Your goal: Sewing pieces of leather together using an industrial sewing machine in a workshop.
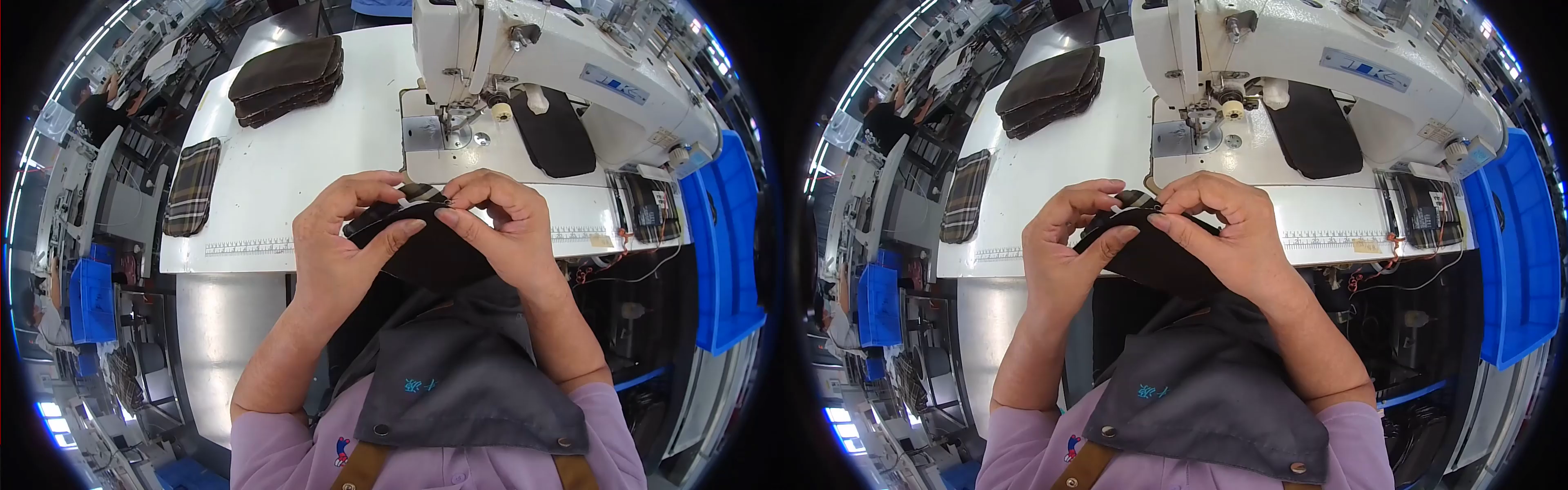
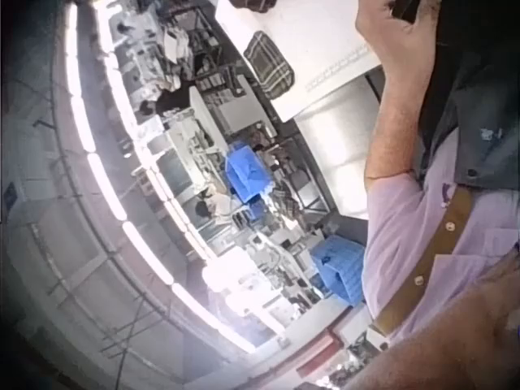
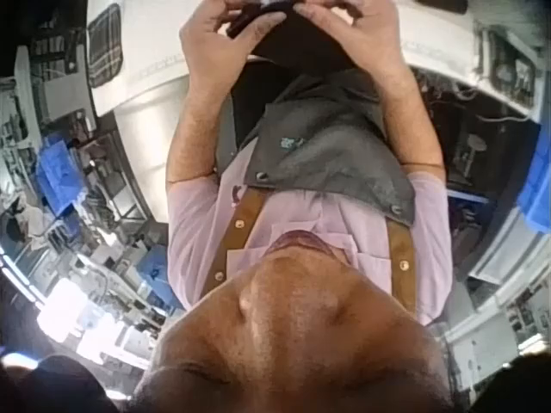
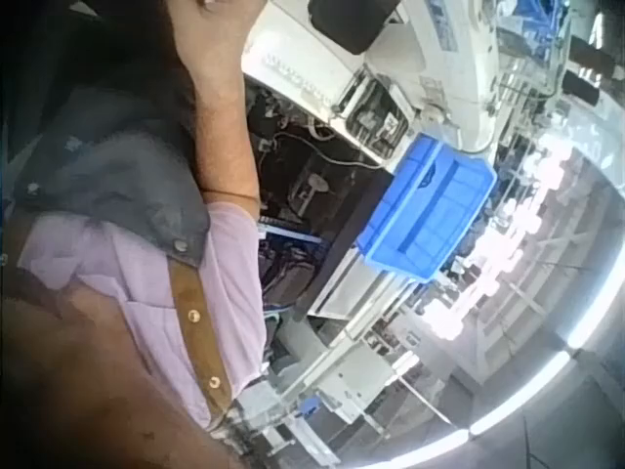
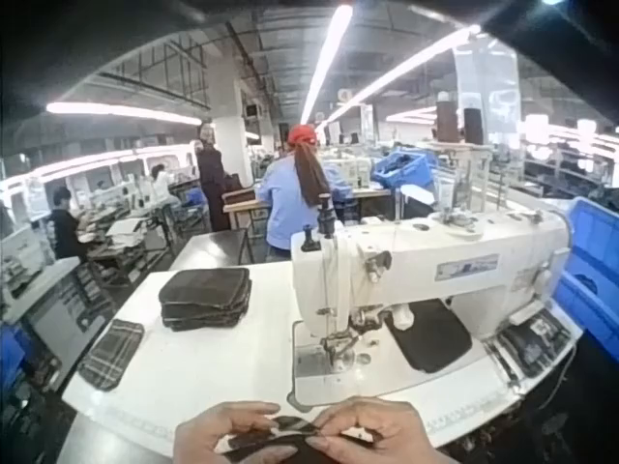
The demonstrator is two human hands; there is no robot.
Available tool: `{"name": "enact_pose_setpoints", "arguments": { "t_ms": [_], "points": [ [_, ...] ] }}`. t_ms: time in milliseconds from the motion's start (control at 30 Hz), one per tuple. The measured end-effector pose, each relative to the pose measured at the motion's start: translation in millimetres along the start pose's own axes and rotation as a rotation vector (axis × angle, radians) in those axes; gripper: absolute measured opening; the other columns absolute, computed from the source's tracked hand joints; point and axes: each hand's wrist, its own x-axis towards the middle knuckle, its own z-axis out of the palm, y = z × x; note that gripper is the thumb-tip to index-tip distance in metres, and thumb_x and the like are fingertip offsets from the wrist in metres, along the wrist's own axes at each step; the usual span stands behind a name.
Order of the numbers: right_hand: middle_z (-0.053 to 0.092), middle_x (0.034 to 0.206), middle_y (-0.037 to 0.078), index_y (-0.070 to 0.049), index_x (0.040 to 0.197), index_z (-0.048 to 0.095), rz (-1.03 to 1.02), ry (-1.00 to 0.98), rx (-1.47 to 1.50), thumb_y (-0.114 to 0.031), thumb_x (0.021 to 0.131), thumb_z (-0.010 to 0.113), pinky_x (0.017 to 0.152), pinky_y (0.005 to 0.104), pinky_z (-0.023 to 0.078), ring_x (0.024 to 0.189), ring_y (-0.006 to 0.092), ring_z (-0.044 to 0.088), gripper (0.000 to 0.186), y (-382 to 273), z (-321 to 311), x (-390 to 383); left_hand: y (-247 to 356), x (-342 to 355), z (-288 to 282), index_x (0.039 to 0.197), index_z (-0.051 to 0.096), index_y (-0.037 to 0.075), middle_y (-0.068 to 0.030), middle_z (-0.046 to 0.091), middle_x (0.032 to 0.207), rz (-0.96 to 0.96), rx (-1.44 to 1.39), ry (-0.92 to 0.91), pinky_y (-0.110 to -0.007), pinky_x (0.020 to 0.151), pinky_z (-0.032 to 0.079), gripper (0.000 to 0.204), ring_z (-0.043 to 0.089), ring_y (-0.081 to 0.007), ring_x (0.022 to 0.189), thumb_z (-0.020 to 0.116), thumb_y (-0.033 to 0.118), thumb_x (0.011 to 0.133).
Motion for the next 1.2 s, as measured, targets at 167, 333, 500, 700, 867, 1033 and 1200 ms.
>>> {"name": "enact_pose_setpoints", "arguments": {
  "t_ms": [167,333,500,700,867,1033,1200],
  "points": [
    [0.074,0.101,0.009,-0.001,0.094,0.074,-0.064,0.002,-0.028,-0.001,0.086,0.081,0.082,0.0283,0.054,0.089,0.014,0.069,0.011,3.4,0.0,-2.0,-2.1,2.5,-2.5,0.097,0.076,0.002,-0.0103,0.077,0.111,0.119,-0.021,-0.07,-0.033,0.093,0.055,0.018,0.073,-0.0188,0.104,0.086,0.008,0.084],
    [0.074,0.101,0.009,-0.001,0.094,0.074,-0.025,-0.003,-0.014,-0.001,0.086,0.081,0.083,0.0284,0.054,0.09,0.0135,0.069,0.01,1.5,0.6,-4.3,0.4,-4.8,-3.7,0.095,0.076,0.001,-0.0119,0.078,0.103,-0.014,-0.092,-0.044,-0.032,0.094,0.054,0.015,0.072,-0.0179,0.102,0.086,0.006,0.085],
    [0.074,0.101,0.009,-0.002,0.093,0.074,0.024,-0.006,0.031,-0.002,0.087,0.082,0.084,0.0283,0.054,0.091,0.0126,0.068,0.01,-2.9,2.3,-4.9,1.9,-6.8,-4.0,0.095,0.076,0.0,-0.0124,0.077,0.1,-0.012,-0.075,-0.033,-0.032,0.095,0.053,0.017,0.072,-0.0176,0.101,0.087,0.004,0.084],
    [0.074,0.099,0.009,-0.002,0.092,0.073,0.04,0.011,0.043,-0.004,0.086,0.083,0.085,0.0284,0.054,0.091,0.013,0.068,0.011,-3.9,3.7,-5.5,4.7,-6.7,-1.1,0.089,0.074,0.001,-0.0087,0.078,0.091,-0.054,-0.132,0.016,-0.03,0.091,0.054,0.011,0.074,-0.016,0.095,0.084,0.004,0.086],
    [0.074,0.097,0.008,-0.003,0.088,0.072,0.04,0.022,0.046,-0.002,0.085,0.082,0.084,0.0284,0.054,0.091,0.0138,0.069,0.011,-4.8,6.4,-5.0,4.2,-6.5,-1.0,0.087,0.071,0.003,-0.007,0.077,0.089,-0.055,-0.144,0.029,-0.031,0.092,0.054,0.014,0.074,-0.0153,0.096,0.085,0.002,0.084],
    [0.074,0.095,0.008,-0.003,0.085,0.071,0.022,0.028,0.035,-0.001,0.084,0.082,0.084,0.0289,0.054,0.09,0.0142,0.07,0.012,-4.9,7.2,-4.1,5.6,-6.7,-0.4,0.088,0.071,0.002,-0.0069,0.077,0.089,-0.09,-0.18,0.034,-0.03,0.092,0.054,0.015,0.073,-0.0147,0.095,0.085,0.001,0.084],
    [0.074,0.093,0.008,-0.004,0.083,0.07,0.046,0.038,0.016,-0.001,0.083,0.082,0.085,0.0293,0.054,0.089,0.0144,0.07,0.012,-5.9,7.1,-4.2,7.1,-6.0,-0.3,0.095,0.07,0.001,-0.0075,0.077,0.095,-0.159,-0.235,0.033,-0.028,0.092,0.054,0.019,0.073,-0.0129,0.095,0.085,0.0,0.084]
  ]
}}
